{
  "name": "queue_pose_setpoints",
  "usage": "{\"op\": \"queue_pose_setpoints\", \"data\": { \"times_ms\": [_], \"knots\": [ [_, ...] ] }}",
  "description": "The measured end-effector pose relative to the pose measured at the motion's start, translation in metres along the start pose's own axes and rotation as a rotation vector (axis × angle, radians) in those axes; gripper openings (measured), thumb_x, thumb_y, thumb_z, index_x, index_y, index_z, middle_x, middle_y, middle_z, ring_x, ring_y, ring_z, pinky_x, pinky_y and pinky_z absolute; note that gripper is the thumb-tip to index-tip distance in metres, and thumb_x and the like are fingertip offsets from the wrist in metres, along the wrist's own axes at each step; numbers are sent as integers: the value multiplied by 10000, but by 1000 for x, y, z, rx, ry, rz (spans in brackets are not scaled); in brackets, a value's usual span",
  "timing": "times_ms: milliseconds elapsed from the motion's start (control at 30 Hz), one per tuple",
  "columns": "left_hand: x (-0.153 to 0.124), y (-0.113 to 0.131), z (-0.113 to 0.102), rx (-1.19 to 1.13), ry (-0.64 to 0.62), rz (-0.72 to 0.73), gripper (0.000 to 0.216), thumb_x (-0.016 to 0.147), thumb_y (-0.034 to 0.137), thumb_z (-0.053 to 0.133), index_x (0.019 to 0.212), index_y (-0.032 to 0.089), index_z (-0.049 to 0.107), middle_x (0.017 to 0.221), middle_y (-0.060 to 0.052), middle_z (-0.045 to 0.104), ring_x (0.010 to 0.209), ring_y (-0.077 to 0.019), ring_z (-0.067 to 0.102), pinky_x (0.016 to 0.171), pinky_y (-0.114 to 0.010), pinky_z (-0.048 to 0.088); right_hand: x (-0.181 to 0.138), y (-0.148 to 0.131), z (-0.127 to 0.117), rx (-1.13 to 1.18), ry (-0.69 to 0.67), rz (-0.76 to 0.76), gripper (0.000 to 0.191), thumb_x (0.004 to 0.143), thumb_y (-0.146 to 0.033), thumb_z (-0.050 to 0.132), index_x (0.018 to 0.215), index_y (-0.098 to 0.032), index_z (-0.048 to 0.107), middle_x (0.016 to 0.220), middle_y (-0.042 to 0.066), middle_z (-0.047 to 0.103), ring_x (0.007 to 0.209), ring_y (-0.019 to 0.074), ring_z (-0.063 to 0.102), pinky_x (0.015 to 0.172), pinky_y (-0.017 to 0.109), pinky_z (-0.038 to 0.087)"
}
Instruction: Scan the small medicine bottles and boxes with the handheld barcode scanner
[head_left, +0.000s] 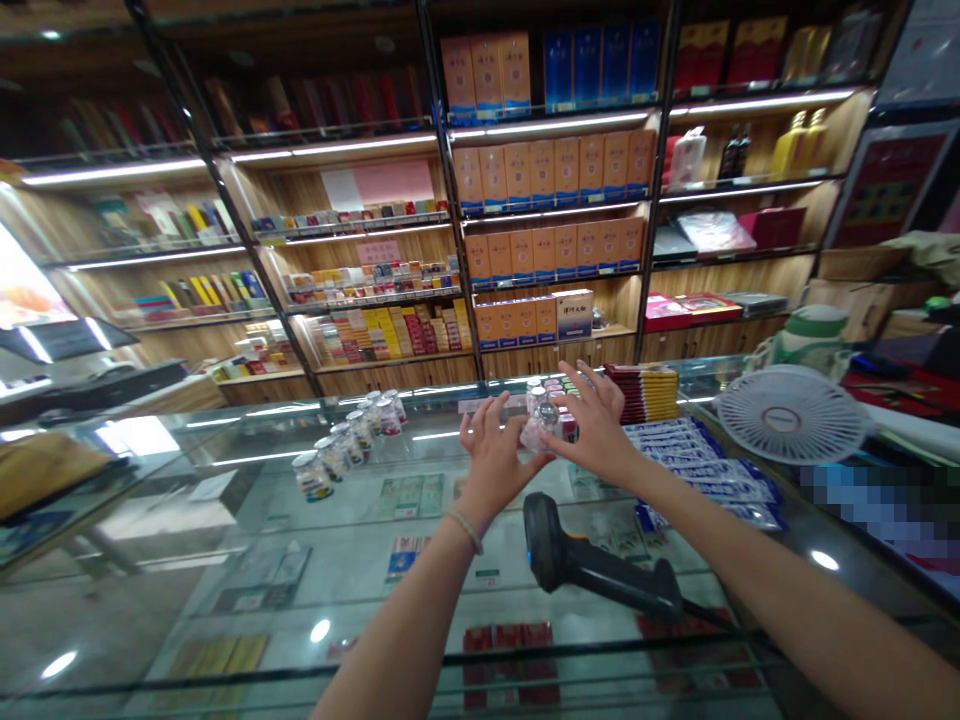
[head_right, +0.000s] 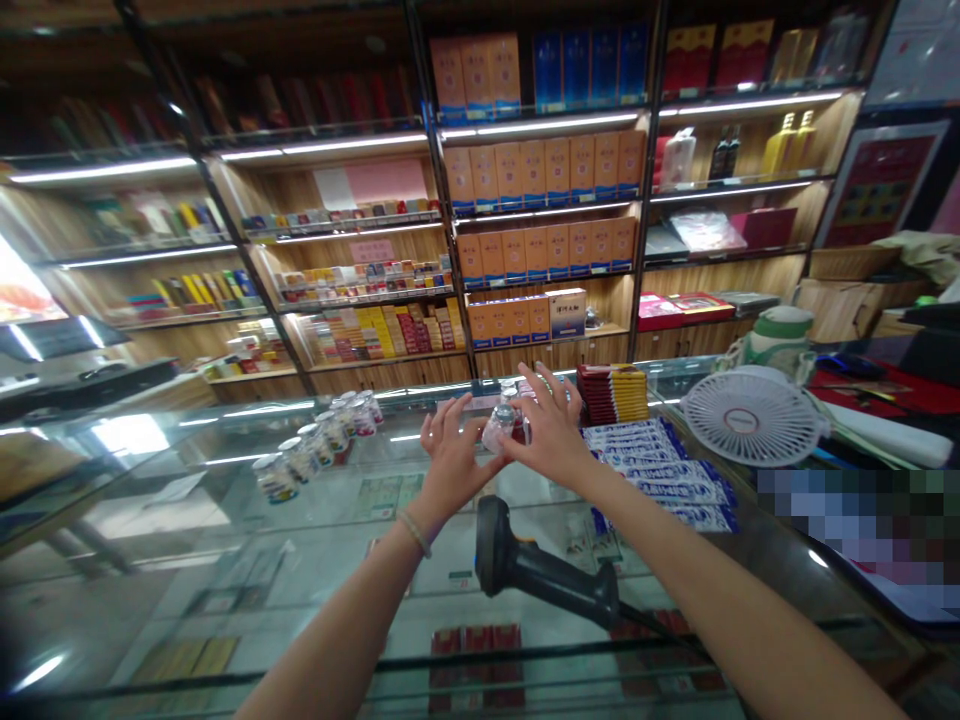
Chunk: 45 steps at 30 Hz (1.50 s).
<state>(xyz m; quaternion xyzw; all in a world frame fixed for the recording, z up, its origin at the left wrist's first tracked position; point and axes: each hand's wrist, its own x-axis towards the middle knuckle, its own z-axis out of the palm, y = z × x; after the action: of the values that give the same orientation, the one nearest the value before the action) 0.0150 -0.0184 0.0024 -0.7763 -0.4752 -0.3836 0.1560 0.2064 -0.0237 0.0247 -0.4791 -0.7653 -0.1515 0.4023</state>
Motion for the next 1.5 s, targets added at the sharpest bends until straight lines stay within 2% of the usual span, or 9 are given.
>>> {"op": "queue_pose_setpoints", "data": {
  "times_ms": [167, 467, 633, 833, 967, 1033, 1233, 1367, 1500],
  "knots": [
    [1, 5, 0, -8, 61, -10, 308, 773, 495, 761, 958, 257, 695, 1492, -96, 501, 1414, -333, 370, 1194, -564, 168, -1, -4, 3, 26, 21, 9, 352, 839, -486, 617, 1073, -224, 629, 1602, 128, 366, 1490, 348, 241, 1166, 586, 141],
    [2, -3, -4, -16, 40, 24, 300, 830, 468, 715, 1090, 319, 727, 1531, -65, 463, 1421, -345, 345, 1179, -590, 179, 0, 7, 0, -33, -25, 0, 441, 875, -547, 625, 1200, -249, 638, 1592, 112, 388, 1483, 333, 262, 1161, 572, 174],
    [1, -6, -4, -26, -27, 59, 335, 849, 455, 694, 1159, 328, 715, 1555, -66, 436, 1436, -347, 314, 1182, -602, 166, 1, 14, -3, -70, -68, -47, 482, 920, -510, 588, 1373, -349, 584, 1627, 69, 335, 1488, 351, 240, 1144, 591, 185],
    [-1, -9, 1, -24, -126, 129, 337, 871, 460, 665, 1185, 342, 699, 1596, -62, 387, 1468, -340, 280, 1173, -611, 170, 1, 19, -2, -60, -102, -87, 365, 909, -515, 618, 1238, -374, 689, 1632, 31, 332, 1494, 341, 230, 1144, 569, 194],
    [0, -9, 2, -9, -116, 89, 462, 846, 494, 697, 1281, 343, 649, 1586, -89, 402, 1464, -349, 292, 1165, -622, 172, 2, 19, -4, -52, -79, -46, 325, 896, -513, 635, 1163, -352, 726, 1616, 27, 364, 1491, 352, 230, 1143, 584, 178],
    [1, -8, 1, -19, -97, 58, 451, 805, 519, 741, 1216, 342, 688, 1566, -83, 433, 1455, -354, 307, 1169, -619, 170, 2, 19, -5, -53, -68, -21, 311, 888, -520, 640, 1125, -345, 742, 1614, 20, 368, 1492, 363, 222, 1142, 593, 169],
    [1, -5, 1, -63, -91, 39, 175, 764, 445, 806, 886, 325, 771, 1532, -32, 480, 1440, -351, 329, 1165, -636, 168, 1, 18, -2, -55, -58, 1, 293, 900, -512, 628, 1101, -336, 747, 1601, 38, 388, 1493, 345, 228, 1142, 593, 159],
    [-1, -4, 5, -83, -108, 15, 124, 769, 396, 810, 863, 322, 777, 1536, -16, 483, 1447, -350, 324, 1172, -648, 156, -1, 16, 1, -76, -70, -6, 292, 916, -496, 615, 1130, -342, 740, 1609, 38, 378, 1487, 340, 237, 1143, 580, 167],
    [0, -5, 6, -74, -142, -58, 81, 791, 362, 789, 853, 311, 784, 1536, -17, 486, 1460, -359, 308, 1172, -659, 156, -4, 17, 4, -107, -77, -54, 378, 940, -520, 570, 1252, -340, 685, 1631, 76, 325, 1494, 342, 213, 1147, 576, 166]
  ]
}}
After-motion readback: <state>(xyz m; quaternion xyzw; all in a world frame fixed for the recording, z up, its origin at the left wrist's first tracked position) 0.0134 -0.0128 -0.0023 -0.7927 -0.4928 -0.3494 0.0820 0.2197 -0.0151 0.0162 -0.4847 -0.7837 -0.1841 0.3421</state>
